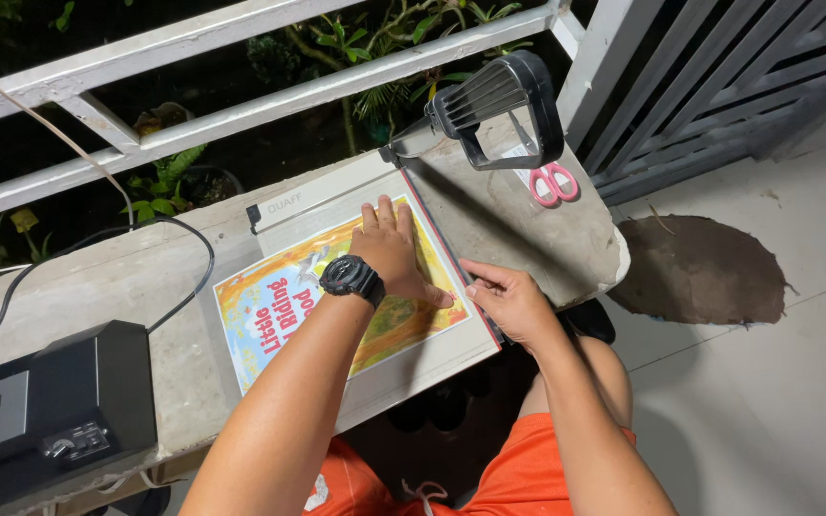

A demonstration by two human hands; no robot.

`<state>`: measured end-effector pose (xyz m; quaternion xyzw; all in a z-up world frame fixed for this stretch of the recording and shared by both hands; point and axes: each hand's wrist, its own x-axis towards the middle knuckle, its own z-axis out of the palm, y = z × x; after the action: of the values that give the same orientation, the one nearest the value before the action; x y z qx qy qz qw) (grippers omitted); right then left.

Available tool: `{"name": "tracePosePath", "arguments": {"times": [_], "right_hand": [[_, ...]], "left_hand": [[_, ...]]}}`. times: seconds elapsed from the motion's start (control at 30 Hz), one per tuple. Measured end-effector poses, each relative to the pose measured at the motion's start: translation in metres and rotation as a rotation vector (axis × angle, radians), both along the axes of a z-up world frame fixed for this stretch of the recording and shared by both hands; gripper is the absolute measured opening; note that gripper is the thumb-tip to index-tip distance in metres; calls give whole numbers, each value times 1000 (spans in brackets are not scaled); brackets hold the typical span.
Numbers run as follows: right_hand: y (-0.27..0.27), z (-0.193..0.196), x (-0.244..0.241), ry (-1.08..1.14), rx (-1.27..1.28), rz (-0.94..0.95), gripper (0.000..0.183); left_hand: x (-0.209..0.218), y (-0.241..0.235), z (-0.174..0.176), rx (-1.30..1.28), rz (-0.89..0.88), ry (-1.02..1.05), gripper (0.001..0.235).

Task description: The person laminates a book titled 'Little Red Riding Hood' using a manual laminating machine. They feed the book through the rollers, flip it over to laminate the other side, and then use scissors to trim the excess plastic from the edges.

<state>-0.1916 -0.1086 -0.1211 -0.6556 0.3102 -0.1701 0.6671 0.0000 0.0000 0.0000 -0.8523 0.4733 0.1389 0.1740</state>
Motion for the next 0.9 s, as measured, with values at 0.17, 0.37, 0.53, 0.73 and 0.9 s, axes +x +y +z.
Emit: {"name": "tracePosePath", "arguments": {"times": [0.17,0.37,0.53,0.73,0.9], "right_hand": [[1,3,0,-4,9,3,50],[4,11,0,-3,19,8,50],[-1,-1,0,0,5,7,49],[2,7,0,8,10,9,50],[1,3,1,7,18,0,49]], "left_hand": [[-9,5,16,-13,20,24,157],[-9,3,9,-18,76,8,149],[-7,5,11,-35,28,3,161],[-4,4,6,-19,6,-31,177],[2,2,-2,-21,-12,-27,180]]}}
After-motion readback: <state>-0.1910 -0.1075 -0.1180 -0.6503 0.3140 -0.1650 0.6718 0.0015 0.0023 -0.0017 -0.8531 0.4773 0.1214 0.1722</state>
